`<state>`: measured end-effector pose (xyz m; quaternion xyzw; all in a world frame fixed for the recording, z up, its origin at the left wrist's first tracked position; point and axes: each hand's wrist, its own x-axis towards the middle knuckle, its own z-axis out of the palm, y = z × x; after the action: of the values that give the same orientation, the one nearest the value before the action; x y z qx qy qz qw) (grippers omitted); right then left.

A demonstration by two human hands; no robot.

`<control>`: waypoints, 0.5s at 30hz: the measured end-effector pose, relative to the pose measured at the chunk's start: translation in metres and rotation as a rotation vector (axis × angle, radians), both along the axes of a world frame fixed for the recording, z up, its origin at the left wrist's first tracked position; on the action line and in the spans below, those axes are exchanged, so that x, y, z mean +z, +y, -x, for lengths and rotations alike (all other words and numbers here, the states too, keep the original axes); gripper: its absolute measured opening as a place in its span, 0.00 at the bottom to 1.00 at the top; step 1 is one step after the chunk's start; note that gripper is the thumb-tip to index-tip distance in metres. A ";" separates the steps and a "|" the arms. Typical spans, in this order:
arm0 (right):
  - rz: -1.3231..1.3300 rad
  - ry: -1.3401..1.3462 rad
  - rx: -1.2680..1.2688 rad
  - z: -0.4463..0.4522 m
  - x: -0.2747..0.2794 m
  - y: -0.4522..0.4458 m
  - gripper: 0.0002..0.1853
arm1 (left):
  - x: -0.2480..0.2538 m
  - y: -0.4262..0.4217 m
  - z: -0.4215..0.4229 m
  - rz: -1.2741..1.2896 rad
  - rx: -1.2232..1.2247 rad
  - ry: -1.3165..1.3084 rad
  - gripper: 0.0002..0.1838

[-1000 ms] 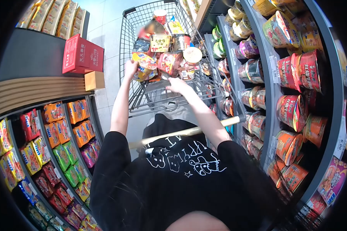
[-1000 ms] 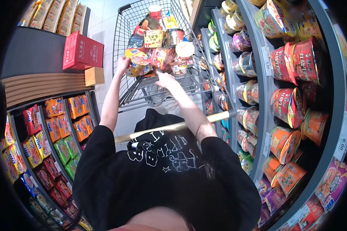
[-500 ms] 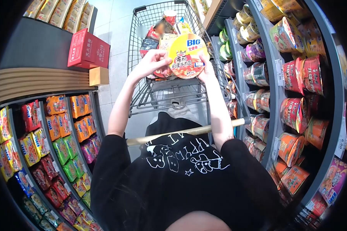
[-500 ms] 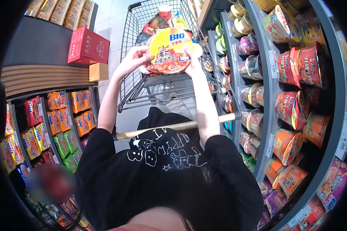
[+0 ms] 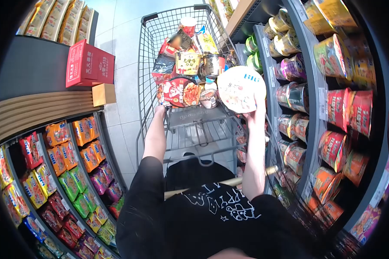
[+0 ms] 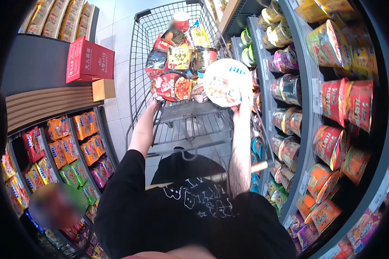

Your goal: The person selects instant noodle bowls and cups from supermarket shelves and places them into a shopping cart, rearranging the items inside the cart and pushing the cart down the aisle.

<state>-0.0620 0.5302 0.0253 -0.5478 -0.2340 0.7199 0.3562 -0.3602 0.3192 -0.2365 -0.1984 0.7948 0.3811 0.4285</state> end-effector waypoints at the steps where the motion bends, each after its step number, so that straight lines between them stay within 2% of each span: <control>1: 0.031 -0.052 0.007 0.000 0.015 -0.005 0.31 | -0.017 0.000 0.002 0.002 0.001 -0.009 0.15; 3: 0.032 0.028 0.011 -0.005 0.009 -0.007 0.31 | -0.040 -0.003 -0.003 -0.058 0.024 0.119 0.14; 6: 0.068 0.065 0.004 -0.004 0.002 -0.011 0.32 | -0.050 -0.004 -0.004 0.071 -0.011 0.082 0.14; 8: 0.082 0.056 0.002 0.002 0.005 -0.017 0.33 | -0.052 -0.006 -0.004 0.028 0.006 0.046 0.15; 9: 0.096 0.052 0.001 0.004 0.008 -0.019 0.33 | -0.052 -0.008 -0.006 -0.014 0.025 0.015 0.16; 10: 0.099 0.044 0.006 0.003 0.006 -0.019 0.33 | -0.052 -0.008 -0.011 -0.095 0.038 0.088 0.11; 11: 0.127 0.044 0.019 0.005 0.003 -0.018 0.30 | -0.051 -0.008 -0.015 -0.094 0.041 0.084 0.11; 12: 0.155 0.047 0.032 0.006 0.000 -0.018 0.27 | -0.049 -0.007 -0.019 -0.100 0.029 0.188 0.11; 13: 0.156 0.046 0.035 0.007 -0.002 -0.019 0.27 | -0.044 -0.006 -0.023 -0.105 0.019 0.293 0.11; 15: 0.125 0.049 0.059 0.009 -0.007 -0.021 0.28 | -0.021 0.002 -0.027 -0.112 0.030 0.327 0.10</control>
<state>-0.0709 0.5090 0.0179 -0.5439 -0.1957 0.7565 0.3058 -0.3332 0.3213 -0.2572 -0.1215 0.8283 0.4586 0.2982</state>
